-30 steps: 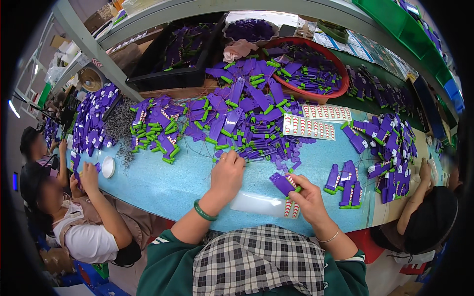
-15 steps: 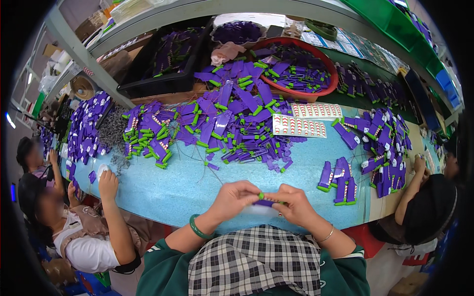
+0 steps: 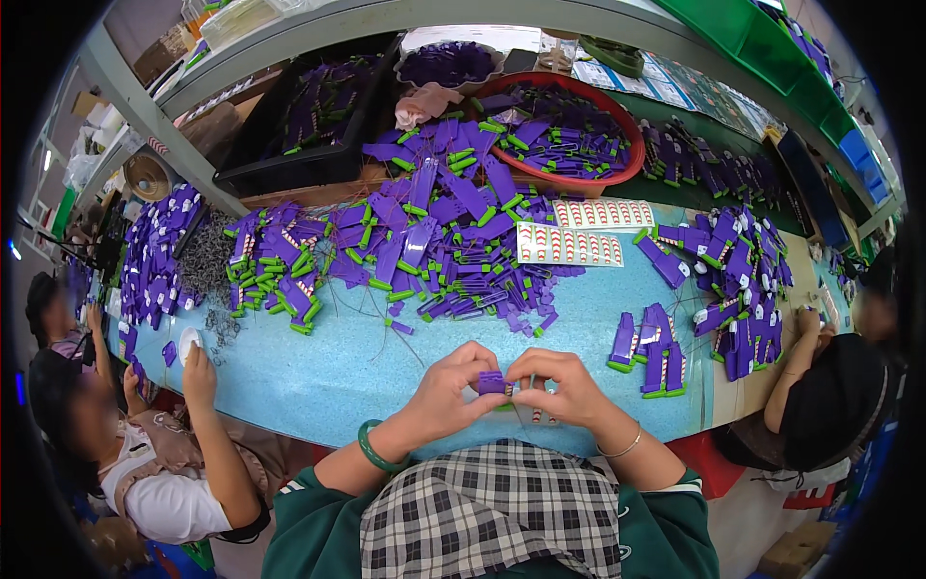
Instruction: The person assembles small purple and green plastic components by hand at a workbench. They repeatedly pick up a purple base, insert a green piece, and place the finished unit into a pile on the table.
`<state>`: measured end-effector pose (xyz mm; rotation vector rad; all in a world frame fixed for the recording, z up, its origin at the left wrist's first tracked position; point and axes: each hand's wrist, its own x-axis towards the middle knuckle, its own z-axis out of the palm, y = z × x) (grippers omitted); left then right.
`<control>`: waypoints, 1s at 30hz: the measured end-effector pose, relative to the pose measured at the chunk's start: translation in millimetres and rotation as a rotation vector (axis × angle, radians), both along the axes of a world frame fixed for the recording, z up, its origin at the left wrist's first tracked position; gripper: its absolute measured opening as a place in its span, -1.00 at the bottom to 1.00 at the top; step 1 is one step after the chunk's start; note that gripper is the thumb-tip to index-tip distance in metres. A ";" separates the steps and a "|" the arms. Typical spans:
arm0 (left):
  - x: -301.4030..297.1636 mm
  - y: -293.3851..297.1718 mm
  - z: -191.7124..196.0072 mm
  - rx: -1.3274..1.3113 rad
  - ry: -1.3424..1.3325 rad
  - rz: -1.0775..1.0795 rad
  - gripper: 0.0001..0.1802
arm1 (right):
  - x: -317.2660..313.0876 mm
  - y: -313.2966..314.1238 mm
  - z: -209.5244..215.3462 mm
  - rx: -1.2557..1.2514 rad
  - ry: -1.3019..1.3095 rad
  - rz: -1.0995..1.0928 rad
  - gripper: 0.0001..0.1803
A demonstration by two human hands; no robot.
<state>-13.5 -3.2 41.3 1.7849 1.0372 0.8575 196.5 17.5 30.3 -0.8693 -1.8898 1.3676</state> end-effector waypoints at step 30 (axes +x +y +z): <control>12.0 -5.7 -33.0 -0.339 -0.112 0.018 -0.88 | -16.0 4.9 23.3 0.518 -0.307 -0.094 -0.91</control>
